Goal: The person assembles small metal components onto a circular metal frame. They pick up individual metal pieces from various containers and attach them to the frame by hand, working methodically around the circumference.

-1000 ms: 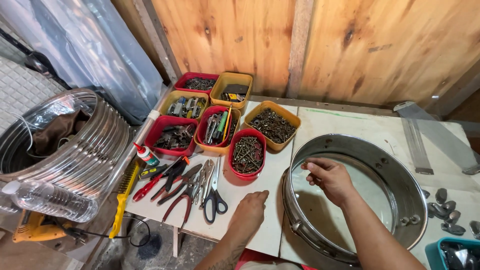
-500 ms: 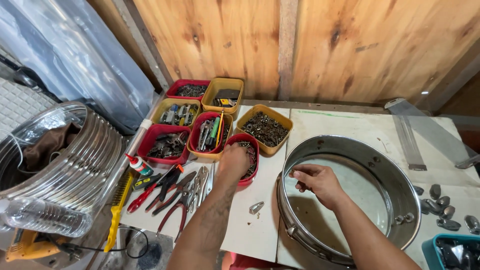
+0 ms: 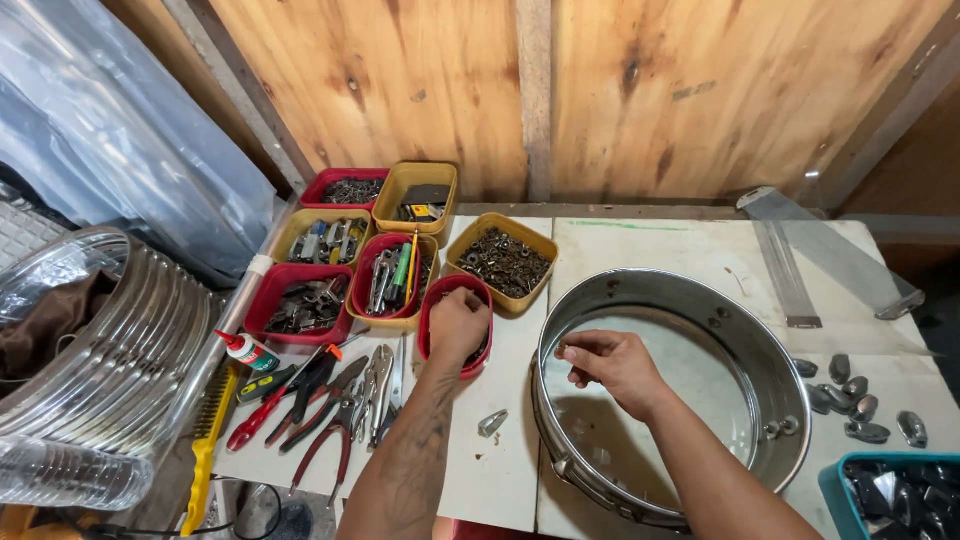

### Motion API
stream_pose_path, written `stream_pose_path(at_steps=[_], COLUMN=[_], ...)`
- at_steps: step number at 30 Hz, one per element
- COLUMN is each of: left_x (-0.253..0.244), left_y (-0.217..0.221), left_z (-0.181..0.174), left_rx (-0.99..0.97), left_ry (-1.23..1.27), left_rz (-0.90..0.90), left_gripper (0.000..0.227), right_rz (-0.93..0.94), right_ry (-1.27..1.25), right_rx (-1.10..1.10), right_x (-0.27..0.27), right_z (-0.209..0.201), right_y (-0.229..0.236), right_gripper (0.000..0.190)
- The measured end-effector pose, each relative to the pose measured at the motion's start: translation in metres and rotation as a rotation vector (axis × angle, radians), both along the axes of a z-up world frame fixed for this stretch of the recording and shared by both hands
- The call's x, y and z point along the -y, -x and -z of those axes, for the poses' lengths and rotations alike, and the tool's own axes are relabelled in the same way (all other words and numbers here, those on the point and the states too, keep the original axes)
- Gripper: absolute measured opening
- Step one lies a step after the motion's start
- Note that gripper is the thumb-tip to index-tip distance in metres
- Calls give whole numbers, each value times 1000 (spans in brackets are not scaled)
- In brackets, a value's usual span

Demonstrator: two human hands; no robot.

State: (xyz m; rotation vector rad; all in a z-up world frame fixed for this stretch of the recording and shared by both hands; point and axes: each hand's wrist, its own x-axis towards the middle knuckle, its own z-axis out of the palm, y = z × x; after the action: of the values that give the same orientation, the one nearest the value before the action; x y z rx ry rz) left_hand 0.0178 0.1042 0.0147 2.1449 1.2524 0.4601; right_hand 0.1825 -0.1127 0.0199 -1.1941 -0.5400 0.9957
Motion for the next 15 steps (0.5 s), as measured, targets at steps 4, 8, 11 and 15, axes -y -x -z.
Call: stream_pose_path(at_steps=[4,8,11,15], left_x=[55,96,102,102], left_y=[11,12,5,-1], left_z=[-33,-51,-36,-12], left_rx=[524,596,501,450], left_ry=[270,369,-77,-417], left_rz=[56,174,407,489], left_gripper=[24,42,42,38], right_rz=[-9,-5,-1,1], right_ry=[21,48,45,55], right_rx=[16,26,37,101], right_x=[-2,-3,-4,-4], right_z=[3,3,16,15], right_y=[-1,-2,-7,-7], right_gripper=[40,39,40,37])
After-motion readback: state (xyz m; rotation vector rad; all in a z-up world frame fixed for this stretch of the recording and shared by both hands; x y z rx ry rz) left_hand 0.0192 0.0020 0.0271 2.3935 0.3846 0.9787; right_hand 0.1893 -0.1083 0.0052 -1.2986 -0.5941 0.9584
